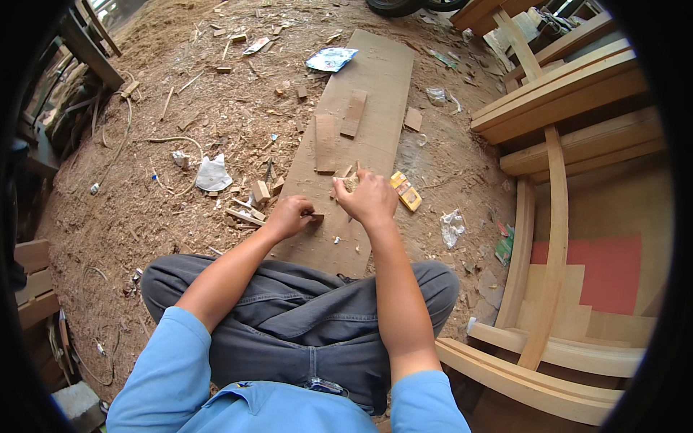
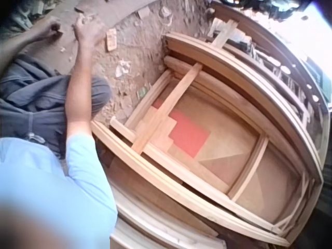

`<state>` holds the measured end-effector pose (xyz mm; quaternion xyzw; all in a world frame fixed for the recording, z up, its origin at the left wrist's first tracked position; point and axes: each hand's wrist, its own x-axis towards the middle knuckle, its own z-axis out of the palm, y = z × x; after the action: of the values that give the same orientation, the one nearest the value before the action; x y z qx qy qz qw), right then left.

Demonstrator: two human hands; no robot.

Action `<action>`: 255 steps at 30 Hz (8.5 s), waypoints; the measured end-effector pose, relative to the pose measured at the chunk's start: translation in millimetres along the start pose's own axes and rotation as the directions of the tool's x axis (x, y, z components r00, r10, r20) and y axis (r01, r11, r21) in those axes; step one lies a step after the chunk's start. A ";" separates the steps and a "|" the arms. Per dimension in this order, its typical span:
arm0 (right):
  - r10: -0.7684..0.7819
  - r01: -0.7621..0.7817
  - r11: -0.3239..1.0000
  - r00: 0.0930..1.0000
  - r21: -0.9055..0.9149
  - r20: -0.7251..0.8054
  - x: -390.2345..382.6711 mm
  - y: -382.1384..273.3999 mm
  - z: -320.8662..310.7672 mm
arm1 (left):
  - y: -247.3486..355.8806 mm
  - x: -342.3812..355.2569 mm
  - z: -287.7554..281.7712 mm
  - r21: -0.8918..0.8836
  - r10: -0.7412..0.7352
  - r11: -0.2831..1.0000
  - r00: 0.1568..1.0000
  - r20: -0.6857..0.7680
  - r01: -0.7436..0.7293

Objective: The person sits cross-legged on the floor and uses a chisel to carve small wooden blocks into thin shavings. The person repeatedly holds a block, shaves it, and places the shavings on a board.

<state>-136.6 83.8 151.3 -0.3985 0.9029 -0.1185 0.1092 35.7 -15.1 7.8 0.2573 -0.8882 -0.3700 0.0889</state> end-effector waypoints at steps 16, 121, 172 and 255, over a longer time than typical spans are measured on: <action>0.112 -0.075 0.868 0.993 0.491 -0.047 21.7 28.3 26.6 | -0.9 1.8 1.7 0.076 0.033 0.996 0.999 0.025 -0.035; -0.052 0.120 0.909 0.983 0.399 -0.178 -11.2 -62.7 10.1 | 12.5 0.4 4.5 -0.046 0.053 0.998 0.998 -0.022 -0.054; -0.111 0.272 0.875 0.918 0.401 -0.380 -46.2 -53.3 31.0 | 5.6 -0.2 8.5 0.149 0.097 0.984 0.995 0.014 -0.098; -0.088 0.229 0.897 0.930 0.377 -0.356 -40.5 -58.2 23.4 | 2.7 0.4 8.6 0.117 0.039 0.992 0.999 0.026 -0.041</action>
<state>-62.8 72.9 150.7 -0.4141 0.8267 -0.3799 0.0280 31.3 -8.5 3.5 0.2399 -0.9145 -0.3181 0.0703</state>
